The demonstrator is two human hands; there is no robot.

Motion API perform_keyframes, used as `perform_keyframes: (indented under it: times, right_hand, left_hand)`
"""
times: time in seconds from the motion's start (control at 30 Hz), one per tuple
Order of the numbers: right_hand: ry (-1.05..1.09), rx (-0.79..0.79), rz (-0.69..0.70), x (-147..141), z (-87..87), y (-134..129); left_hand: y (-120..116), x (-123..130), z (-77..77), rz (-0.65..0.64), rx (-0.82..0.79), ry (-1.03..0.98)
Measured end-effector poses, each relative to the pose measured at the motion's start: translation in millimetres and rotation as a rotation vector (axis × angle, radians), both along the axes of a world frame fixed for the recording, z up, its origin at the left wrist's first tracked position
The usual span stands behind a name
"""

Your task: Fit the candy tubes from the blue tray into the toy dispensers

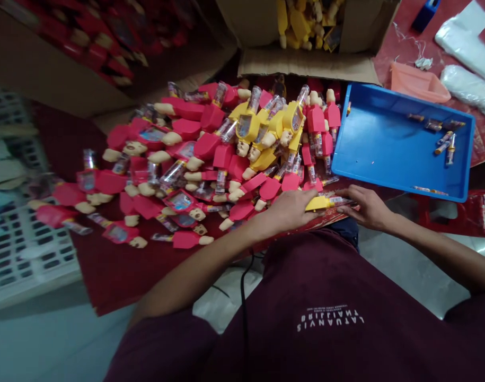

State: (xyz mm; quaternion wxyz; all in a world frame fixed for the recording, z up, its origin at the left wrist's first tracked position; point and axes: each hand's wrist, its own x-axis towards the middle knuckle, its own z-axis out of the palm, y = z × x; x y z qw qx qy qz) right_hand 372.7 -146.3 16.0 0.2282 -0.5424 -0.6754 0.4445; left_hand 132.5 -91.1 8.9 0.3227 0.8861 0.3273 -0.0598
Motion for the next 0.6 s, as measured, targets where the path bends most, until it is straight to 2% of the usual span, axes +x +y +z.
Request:
perform_keyframes:
  times: [0.03,0.07,0.17,0.2,0.23,0.27,0.37,0.43,0.5,0.6]
  right_hand:
    - [0.008,0.04,-0.002,0.2,0.1,0.6]
    - [0.035,-0.003,-0.008,0.4,0.0,0.8]
    - [0.15,-0.376,-0.026,0.8,-3.1,0.3]
    - [0.166,-0.467,-0.023,1.4,-4.7,0.2]
    - [0.16,-0.491,-0.021,2.3,-6.4,0.3]
    - [0.132,-0.441,-0.02,3.5,-7.9,0.6]
    - [0.016,-0.023,0.008,7.8,-11.2,1.4]
    - [-0.003,0.158,0.036,9.2,-12.2,0.9]
    - [0.033,0.123,0.016,8.5,-13.0,-0.7]
    - [0.114,-0.077,-0.074,4.5,-14.5,-2.7]
  left_hand:
    - [1.1,0.2,1.2,-0.011,0.019,0.0]
    - [1.5,0.8,2.8,-0.037,0.059,0.004]
    - [-0.5,4.8,5.8,-0.153,0.209,0.04]
    - [-1.3,6.4,5.5,-0.174,0.235,0.053]
    - [-1.7,7.9,4.5,-0.17,0.242,0.065]
    - [-1.5,9.2,3.0,-0.147,0.227,0.073]
    - [1.5,11.1,-0.3,-0.044,0.108,0.063]
    - [3.7,11.4,1.9,-0.025,0.073,0.045]
    - [4.2,12.4,7.9,-0.056,0.118,0.051]
    - [1.2,16.4,17.1,-0.109,0.21,0.107]
